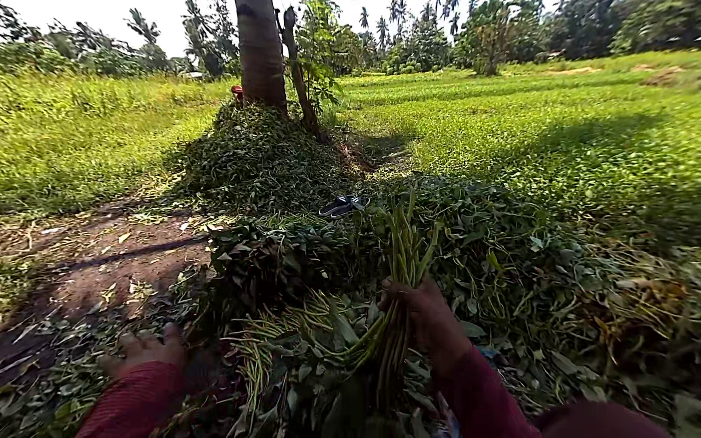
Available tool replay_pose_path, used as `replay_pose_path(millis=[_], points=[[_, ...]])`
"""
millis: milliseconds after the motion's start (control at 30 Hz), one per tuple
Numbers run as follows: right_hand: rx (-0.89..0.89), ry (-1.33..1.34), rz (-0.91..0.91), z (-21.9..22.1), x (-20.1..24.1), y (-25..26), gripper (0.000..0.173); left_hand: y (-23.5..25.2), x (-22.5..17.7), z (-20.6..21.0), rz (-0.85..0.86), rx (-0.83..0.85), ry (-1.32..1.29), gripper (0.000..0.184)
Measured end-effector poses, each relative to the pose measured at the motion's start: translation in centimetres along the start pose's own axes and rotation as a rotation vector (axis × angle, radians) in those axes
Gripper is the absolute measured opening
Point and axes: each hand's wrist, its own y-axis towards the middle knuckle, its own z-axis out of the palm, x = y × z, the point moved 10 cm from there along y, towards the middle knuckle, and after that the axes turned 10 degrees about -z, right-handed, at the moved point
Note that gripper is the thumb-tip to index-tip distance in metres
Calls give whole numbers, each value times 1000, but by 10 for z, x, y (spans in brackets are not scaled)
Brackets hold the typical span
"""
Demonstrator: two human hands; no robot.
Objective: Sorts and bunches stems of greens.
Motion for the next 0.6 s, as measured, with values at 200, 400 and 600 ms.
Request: replay_pose_path(millis=[200, 400, 600], points=[[5, 33, 19, 22, 1, -4, 49, -144, -81, -81, 691, -156, -694, 93], [234, 371, 211, 81, 8, -35, 31, -238, -170, -59, 1288, 601, -1073, 98], [387, 637, 328, 121, 29, -49, 21, -286, -163, -57, 1722, 1340, -1069, 67]])
